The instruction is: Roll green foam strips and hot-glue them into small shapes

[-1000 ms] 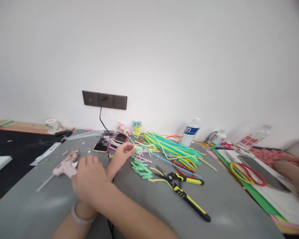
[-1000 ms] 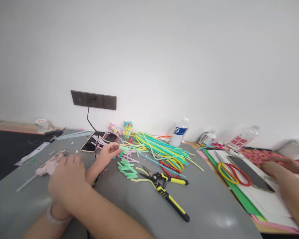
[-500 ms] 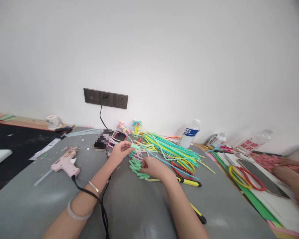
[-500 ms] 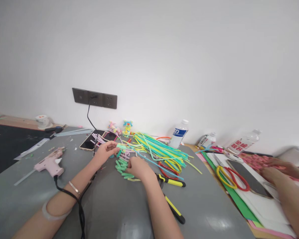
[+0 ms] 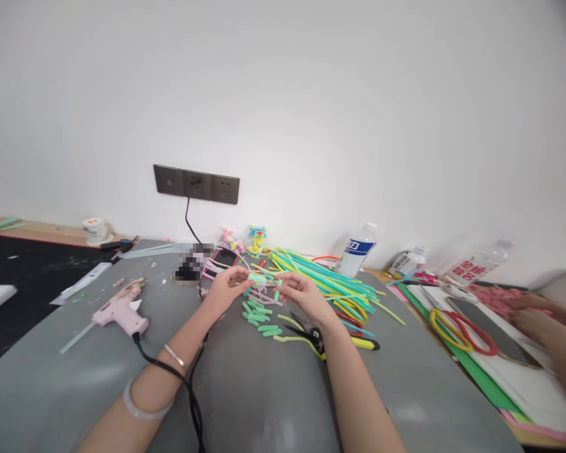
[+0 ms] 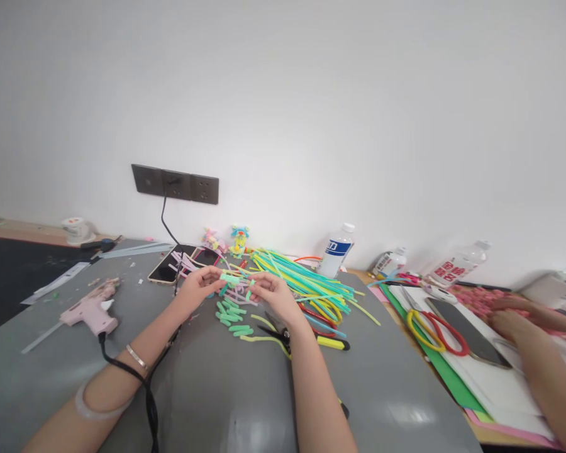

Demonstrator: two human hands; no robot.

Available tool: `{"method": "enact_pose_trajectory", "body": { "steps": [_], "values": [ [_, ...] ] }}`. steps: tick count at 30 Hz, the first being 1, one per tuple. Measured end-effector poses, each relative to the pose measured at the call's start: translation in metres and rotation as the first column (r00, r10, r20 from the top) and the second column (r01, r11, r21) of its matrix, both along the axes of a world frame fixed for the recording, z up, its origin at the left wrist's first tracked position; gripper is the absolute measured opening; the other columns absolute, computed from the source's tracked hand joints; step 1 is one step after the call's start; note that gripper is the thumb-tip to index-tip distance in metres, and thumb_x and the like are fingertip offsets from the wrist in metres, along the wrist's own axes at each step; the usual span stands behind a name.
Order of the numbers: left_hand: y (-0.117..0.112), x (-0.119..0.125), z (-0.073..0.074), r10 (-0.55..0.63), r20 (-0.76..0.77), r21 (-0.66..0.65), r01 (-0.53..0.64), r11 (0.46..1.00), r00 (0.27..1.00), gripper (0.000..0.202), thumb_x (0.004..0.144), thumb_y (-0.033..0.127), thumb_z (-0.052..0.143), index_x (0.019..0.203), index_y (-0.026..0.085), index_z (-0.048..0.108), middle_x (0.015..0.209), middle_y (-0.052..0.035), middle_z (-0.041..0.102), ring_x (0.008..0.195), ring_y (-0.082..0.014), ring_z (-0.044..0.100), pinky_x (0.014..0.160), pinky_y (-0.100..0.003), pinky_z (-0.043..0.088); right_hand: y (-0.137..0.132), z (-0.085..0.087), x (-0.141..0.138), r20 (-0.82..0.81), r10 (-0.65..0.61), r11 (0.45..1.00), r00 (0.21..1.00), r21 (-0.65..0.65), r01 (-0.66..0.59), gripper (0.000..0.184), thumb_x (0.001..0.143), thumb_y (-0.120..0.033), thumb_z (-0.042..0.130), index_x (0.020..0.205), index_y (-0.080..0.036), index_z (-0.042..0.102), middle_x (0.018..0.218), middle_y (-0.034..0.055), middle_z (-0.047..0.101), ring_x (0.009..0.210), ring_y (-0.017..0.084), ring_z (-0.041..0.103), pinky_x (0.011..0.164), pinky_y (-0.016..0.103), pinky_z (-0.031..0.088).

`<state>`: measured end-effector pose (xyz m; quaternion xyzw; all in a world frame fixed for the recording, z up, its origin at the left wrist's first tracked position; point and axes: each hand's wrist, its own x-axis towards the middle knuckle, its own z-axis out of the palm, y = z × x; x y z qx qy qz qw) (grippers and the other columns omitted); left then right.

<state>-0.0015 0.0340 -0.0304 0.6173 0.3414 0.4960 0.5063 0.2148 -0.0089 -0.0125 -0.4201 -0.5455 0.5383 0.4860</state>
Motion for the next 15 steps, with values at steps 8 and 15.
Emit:
{"method": "enact_pose_trajectory", "body": {
  "steps": [8, 15],
  "values": [
    [-0.0022, -0.0003, 0.0013, -0.007, -0.005, -0.009, 0.007, 1.0, 1.0, 0.037, 0.065, 0.043, 0.078, 0.084, 0.015, 0.063, 0.073, -0.0018, 0.066, 0.065, -0.0128, 0.062, 0.059, -0.024, 0.051, -0.004, 0.0078, -0.0046, -0.113, -0.088, 0.996, 0.99, -0.03, 0.086, 0.035, 0.066, -0.041, 0.083, 0.083, -0.017, 0.065, 0.069, 0.0009, 0.07, 0.065, 0.014, 0.066, 0.061, 0.024, 0.048],
    [-0.0048, 0.0008, 0.0046, -0.053, 0.006, 0.004, 0.052, 0.999, 0.999, 0.034, 0.067, 0.042, 0.077, 0.082, 0.016, 0.062, 0.075, -0.0018, 0.067, 0.068, -0.0134, 0.063, 0.062, -0.024, 0.051, -0.0046, 0.0091, -0.0111, -0.149, -0.19, 0.975, 0.97, 0.088, 0.205, 0.026, 0.07, -0.04, 0.08, 0.08, -0.019, 0.068, 0.07, 0.0003, 0.067, 0.066, 0.014, 0.061, 0.064, 0.026, 0.048]
  ]
}}
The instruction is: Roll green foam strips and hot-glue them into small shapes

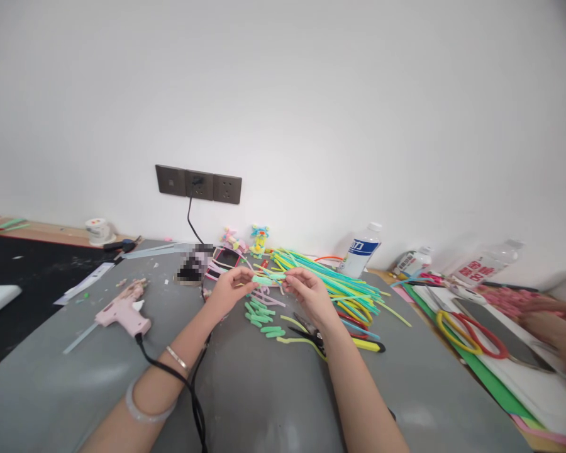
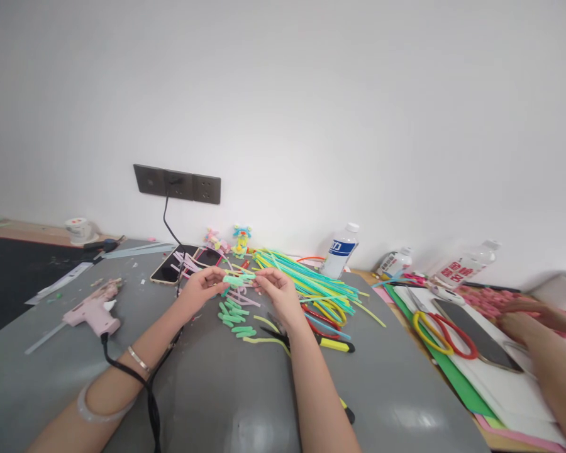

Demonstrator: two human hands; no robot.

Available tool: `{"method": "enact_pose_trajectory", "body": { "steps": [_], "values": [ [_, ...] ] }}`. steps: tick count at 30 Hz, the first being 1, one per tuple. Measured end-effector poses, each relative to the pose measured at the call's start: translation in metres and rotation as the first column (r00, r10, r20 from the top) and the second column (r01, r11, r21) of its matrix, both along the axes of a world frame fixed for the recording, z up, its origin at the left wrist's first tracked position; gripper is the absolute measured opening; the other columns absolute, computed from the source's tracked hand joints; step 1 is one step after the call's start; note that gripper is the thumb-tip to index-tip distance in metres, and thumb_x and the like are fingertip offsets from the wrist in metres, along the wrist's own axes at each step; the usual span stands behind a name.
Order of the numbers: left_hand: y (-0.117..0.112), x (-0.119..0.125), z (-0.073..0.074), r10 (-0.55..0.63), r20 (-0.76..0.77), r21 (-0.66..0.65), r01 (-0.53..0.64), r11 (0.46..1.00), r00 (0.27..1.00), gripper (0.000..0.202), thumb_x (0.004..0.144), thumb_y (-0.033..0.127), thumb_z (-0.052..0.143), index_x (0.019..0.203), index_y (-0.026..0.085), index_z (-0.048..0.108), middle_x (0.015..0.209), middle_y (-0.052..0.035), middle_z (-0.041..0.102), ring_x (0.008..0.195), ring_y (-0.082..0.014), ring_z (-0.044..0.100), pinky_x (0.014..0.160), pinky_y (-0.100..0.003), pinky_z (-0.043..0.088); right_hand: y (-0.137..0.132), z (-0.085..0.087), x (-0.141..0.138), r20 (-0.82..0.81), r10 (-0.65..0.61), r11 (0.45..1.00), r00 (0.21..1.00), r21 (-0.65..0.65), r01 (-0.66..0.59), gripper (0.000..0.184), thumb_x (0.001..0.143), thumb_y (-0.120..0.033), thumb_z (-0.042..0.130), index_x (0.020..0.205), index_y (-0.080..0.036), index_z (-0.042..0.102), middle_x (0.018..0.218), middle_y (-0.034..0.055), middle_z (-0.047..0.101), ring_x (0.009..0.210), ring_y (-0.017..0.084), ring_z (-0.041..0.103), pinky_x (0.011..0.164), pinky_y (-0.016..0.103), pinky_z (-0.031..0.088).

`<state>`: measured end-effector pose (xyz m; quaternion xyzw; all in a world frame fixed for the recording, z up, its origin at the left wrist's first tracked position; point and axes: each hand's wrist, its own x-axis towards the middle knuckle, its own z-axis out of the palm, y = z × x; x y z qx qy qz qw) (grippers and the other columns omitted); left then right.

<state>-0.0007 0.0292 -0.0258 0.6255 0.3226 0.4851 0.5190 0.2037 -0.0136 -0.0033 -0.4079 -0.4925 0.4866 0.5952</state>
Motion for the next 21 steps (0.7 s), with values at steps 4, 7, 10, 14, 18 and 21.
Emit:
{"method": "enact_pose_trajectory", "body": {
  "steps": [4, 7, 10, 14, 18, 21],
  "values": [
    [-0.001, 0.0, 0.001, -0.009, 0.003, 0.003, 0.009, 1.0, 1.0, 0.033, 0.068, 0.041, 0.077, 0.082, 0.016, 0.061, 0.076, -0.0022, 0.067, 0.07, -0.0137, 0.063, 0.062, -0.024, 0.051, 0.0, 0.0, -0.006, 0.061, -0.107, 0.992, 0.992, 0.08, 0.102, 0.022, 0.07, -0.037, 0.079, 0.078, -0.019, 0.068, 0.071, 0.0015, 0.068, 0.067, 0.016, 0.062, 0.069, 0.03, 0.05],
    [-0.001, 0.0, 0.001, -0.006, 0.011, -0.012, 0.006, 1.0, 1.0, 0.034, 0.067, 0.042, 0.077, 0.082, 0.016, 0.061, 0.076, -0.002, 0.067, 0.069, -0.0137, 0.063, 0.062, -0.024, 0.051, -0.001, 0.001, -0.011, 0.086, -0.175, 0.979, 0.981, 0.123, 0.164, 0.022, 0.067, -0.036, 0.08, 0.077, -0.02, 0.069, 0.076, 0.0036, 0.069, 0.073, 0.019, 0.064, 0.073, 0.034, 0.052],
    [-0.001, 0.0, 0.0, -0.011, 0.003, -0.023, 0.011, 1.0, 1.0, 0.035, 0.067, 0.043, 0.077, 0.084, 0.016, 0.062, 0.077, -0.0028, 0.068, 0.069, -0.0143, 0.064, 0.062, -0.025, 0.051, -0.001, 0.0, -0.015, 0.101, -0.193, 0.971, 0.976, 0.161, 0.175, 0.02, 0.067, -0.035, 0.078, 0.077, -0.02, 0.069, 0.082, 0.0054, 0.071, 0.08, 0.022, 0.065, 0.077, 0.036, 0.052],
    [-0.002, 0.0, 0.001, -0.021, 0.013, -0.045, 0.022, 0.999, 1.0, 0.036, 0.066, 0.041, 0.078, 0.085, 0.015, 0.063, 0.079, -0.0038, 0.07, 0.071, -0.0146, 0.065, 0.063, -0.025, 0.052, -0.001, -0.003, -0.018, 0.167, -0.172, 0.972, 0.971, 0.19, 0.139, 0.013, 0.074, -0.031, 0.074, 0.077, -0.02, 0.068, 0.079, 0.0044, 0.069, 0.074, 0.019, 0.063, 0.072, 0.034, 0.051],
    [-0.003, 0.0, 0.003, -0.034, 0.024, -0.072, 0.036, 0.997, 0.999, 0.035, 0.066, 0.039, 0.079, 0.086, 0.015, 0.064, 0.082, -0.0039, 0.071, 0.073, -0.0149, 0.065, 0.067, -0.026, 0.053, 0.0, -0.005, -0.019, 0.287, -0.238, 0.936, 0.928, 0.322, 0.14, 0.009, 0.079, -0.029, 0.068, 0.077, -0.02, 0.068, 0.078, 0.0037, 0.066, 0.072, 0.018, 0.058, 0.068, 0.032, 0.046],
    [-0.003, 0.0, 0.003, -0.035, 0.029, -0.076, 0.037, 0.996, 0.999, 0.035, 0.066, 0.038, 0.079, 0.086, 0.015, 0.064, 0.08, -0.0032, 0.071, 0.073, -0.0148, 0.065, 0.069, -0.026, 0.053, 0.0, -0.006, -0.02, 0.38, -0.33, 0.885, 0.864, 0.442, 0.143, 0.009, 0.081, -0.027, 0.066, 0.076, -0.021, 0.068, 0.082, 0.0044, 0.064, 0.082, 0.021, 0.058, 0.071, 0.033, 0.044]
  ]
}}
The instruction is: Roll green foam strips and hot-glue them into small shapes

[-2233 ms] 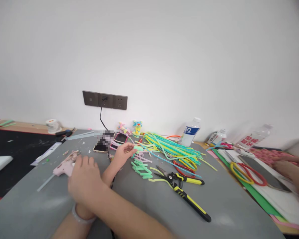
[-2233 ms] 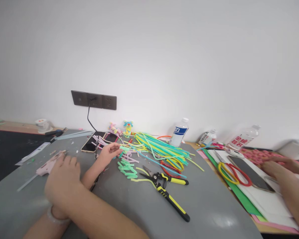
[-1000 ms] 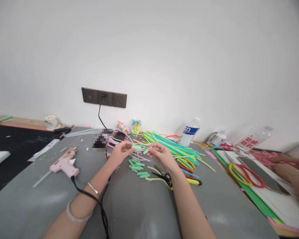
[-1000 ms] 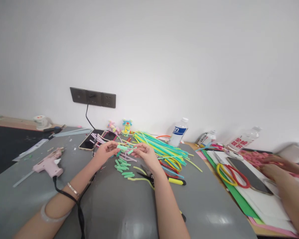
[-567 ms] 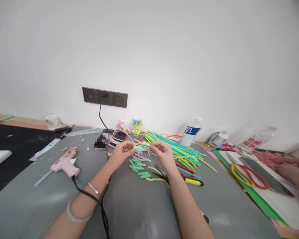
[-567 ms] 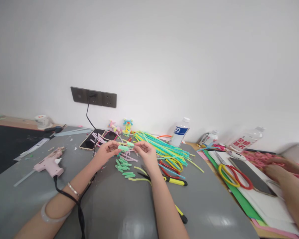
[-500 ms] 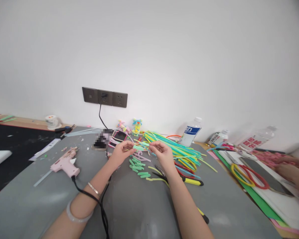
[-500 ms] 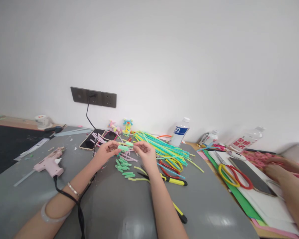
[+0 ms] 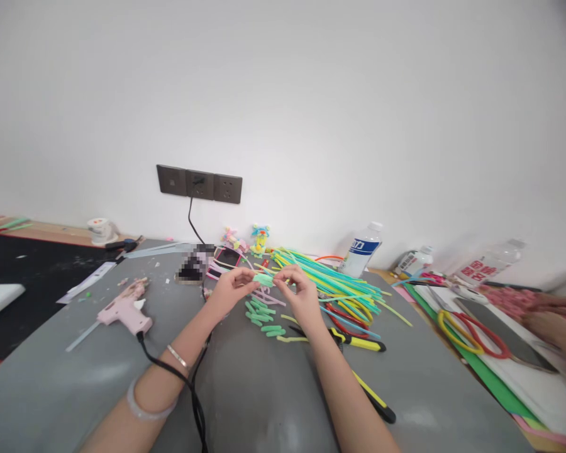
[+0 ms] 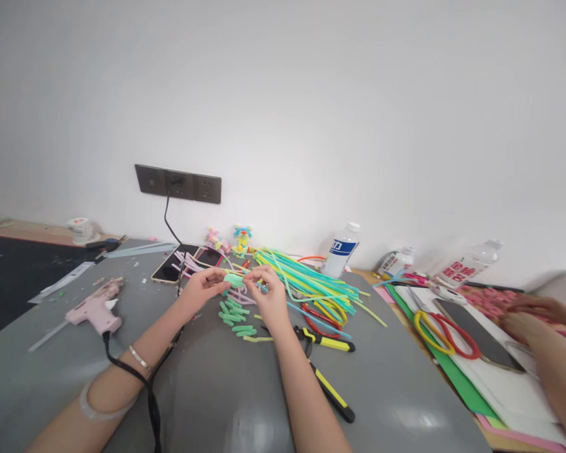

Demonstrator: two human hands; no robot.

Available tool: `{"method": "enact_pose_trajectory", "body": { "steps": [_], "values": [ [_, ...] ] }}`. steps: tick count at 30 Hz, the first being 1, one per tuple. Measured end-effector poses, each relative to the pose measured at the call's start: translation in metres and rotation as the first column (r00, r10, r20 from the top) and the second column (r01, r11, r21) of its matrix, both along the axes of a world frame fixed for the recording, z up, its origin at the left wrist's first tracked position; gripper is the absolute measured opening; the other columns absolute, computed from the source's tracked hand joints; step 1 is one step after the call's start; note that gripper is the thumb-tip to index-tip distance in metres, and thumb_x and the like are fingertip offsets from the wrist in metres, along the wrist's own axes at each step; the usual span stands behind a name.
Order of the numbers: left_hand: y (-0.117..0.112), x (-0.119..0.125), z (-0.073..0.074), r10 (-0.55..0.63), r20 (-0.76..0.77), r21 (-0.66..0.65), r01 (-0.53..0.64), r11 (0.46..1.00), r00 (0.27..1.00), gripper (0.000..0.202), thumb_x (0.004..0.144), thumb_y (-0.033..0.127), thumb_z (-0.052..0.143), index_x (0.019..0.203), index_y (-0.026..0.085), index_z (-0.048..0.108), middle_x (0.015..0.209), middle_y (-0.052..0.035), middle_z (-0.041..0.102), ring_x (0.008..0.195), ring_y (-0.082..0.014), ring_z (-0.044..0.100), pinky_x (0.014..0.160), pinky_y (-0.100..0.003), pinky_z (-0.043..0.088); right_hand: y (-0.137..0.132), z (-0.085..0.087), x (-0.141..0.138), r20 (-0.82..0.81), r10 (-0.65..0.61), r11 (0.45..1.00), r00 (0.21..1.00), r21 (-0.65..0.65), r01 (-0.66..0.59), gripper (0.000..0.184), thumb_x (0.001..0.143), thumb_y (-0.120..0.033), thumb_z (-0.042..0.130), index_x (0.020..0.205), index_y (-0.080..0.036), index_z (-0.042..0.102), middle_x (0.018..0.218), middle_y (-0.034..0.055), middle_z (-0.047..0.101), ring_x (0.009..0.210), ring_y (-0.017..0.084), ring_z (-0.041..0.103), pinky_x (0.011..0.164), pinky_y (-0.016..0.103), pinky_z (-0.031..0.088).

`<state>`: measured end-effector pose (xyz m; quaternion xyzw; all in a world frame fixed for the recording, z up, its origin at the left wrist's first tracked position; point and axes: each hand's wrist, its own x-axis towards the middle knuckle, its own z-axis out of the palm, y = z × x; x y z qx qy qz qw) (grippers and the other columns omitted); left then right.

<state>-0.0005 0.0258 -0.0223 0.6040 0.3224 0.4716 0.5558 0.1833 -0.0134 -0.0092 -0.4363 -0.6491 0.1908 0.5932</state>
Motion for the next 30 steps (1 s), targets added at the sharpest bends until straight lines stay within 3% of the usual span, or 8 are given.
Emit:
{"method": "enact_pose_trajectory", "body": {
  "steps": [10, 30],
  "values": [
    [0.0002, -0.0007, -0.0021, 0.003, 0.0, 0.011, -0.003, 1.0, 1.0, 0.035, 0.066, 0.039, 0.08, 0.086, 0.014, 0.064, 0.08, -0.0033, 0.07, 0.073, -0.0154, 0.065, 0.07, -0.027, 0.053, -0.002, -0.0003, -0.0021, 0.081, -0.01, 0.997, 0.997, 0.072, 0.004, 0.006, 0.084, -0.024, 0.065, 0.079, -0.022, 0.067, 0.09, 0.0051, 0.061, 0.09, 0.022, 0.06, 0.084, 0.038, 0.047],
    [0.0006, -0.0004, -0.0037, 0.003, 0.018, 0.029, -0.004, 1.0, 1.0, 0.03, 0.067, 0.033, 0.079, 0.083, 0.015, 0.063, 0.077, -0.0009, 0.066, 0.072, -0.013, 0.062, 0.07, -0.026, 0.052, -0.0071, 0.0028, -0.0032, 0.269, -0.074, 0.994, 0.96, 0.102, 0.048, 0.01, 0.09, -0.025, 0.058, 0.082, -0.023, 0.064, 0.092, 0.0055, 0.064, 0.092, 0.024, 0.06, 0.085, 0.04, 0.044]
  ]
}}
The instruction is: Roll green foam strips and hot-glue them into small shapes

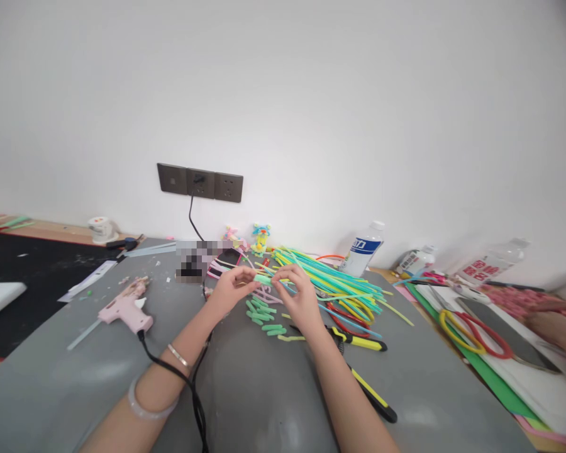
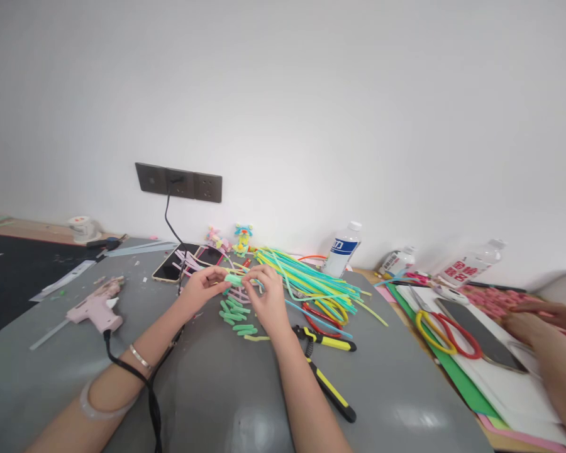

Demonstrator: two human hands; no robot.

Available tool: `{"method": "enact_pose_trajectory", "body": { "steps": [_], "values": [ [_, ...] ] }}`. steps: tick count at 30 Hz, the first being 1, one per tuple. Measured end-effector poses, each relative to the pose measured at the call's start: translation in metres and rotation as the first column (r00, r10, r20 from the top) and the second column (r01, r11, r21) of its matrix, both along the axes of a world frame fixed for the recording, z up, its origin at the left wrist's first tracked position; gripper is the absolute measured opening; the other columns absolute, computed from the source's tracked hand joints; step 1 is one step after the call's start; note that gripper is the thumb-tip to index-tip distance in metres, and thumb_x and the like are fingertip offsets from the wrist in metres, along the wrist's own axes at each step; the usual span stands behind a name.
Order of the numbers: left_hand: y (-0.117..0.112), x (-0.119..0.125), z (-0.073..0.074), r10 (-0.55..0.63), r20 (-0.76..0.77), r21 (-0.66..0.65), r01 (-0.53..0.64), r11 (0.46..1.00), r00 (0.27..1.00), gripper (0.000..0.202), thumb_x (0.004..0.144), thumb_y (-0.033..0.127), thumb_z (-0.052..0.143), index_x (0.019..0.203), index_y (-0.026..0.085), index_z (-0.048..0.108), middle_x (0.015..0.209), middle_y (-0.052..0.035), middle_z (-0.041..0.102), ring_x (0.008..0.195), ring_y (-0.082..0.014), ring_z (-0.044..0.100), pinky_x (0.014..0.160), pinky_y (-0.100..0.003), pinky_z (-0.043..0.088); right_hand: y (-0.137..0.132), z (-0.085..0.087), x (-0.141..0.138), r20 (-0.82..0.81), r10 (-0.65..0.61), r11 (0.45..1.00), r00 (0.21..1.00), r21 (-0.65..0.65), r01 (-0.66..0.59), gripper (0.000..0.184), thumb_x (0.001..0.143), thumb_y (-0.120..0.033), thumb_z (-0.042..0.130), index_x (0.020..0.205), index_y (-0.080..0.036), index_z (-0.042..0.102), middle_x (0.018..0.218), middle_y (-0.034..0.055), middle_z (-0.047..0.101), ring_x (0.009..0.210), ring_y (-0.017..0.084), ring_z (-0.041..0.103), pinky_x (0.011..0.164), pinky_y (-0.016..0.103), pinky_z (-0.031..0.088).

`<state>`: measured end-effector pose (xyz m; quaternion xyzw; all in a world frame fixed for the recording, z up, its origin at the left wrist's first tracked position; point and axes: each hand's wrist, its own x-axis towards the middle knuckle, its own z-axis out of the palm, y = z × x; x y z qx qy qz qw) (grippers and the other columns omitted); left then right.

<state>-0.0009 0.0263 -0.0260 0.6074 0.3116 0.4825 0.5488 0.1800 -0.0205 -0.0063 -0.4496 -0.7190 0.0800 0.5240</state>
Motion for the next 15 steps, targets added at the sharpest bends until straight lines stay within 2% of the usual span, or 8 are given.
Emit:
{"method": "enact_pose_trajectory", "body": {
  "steps": [9, 15],
  "values": [
    [-0.0008, 0.0001, 0.0031, 0.003, -0.02, -0.005, -0.003, 1.0, 1.0, 0.036, 0.065, 0.04, 0.079, 0.085, 0.015, 0.062, 0.079, -0.0019, 0.066, 0.074, -0.0147, 0.062, 0.072, -0.028, 0.052, 0.0, 0.0, -0.0006, 0.026, -0.027, 1.0, 0.999, 0.016, 0.027, 0.009, 0.089, -0.023, 0.059, 0.082, -0.023, 0.064, 0.091, 0.0043, 0.064, 0.09, 0.023, 0.06, 0.083, 0.038, 0.043],
    [-0.0018, -0.0004, 0.0049, 0.018, -0.033, 0.013, -0.018, 1.0, 0.999, 0.039, 0.067, 0.048, 0.076, 0.084, 0.016, 0.062, 0.073, 0.0001, 0.063, 0.068, -0.0125, 0.058, 0.065, -0.024, 0.047, 0.0012, -0.0022, -0.001, 0.062, -0.045, 0.997, 0.997, 0.058, 0.042, 0.008, 0.088, -0.023, 0.062, 0.081, -0.024, 0.067, 0.091, 0.0039, 0.064, 0.09, 0.023, 0.06, 0.082, 0.038, 0.041]
  ]
}}
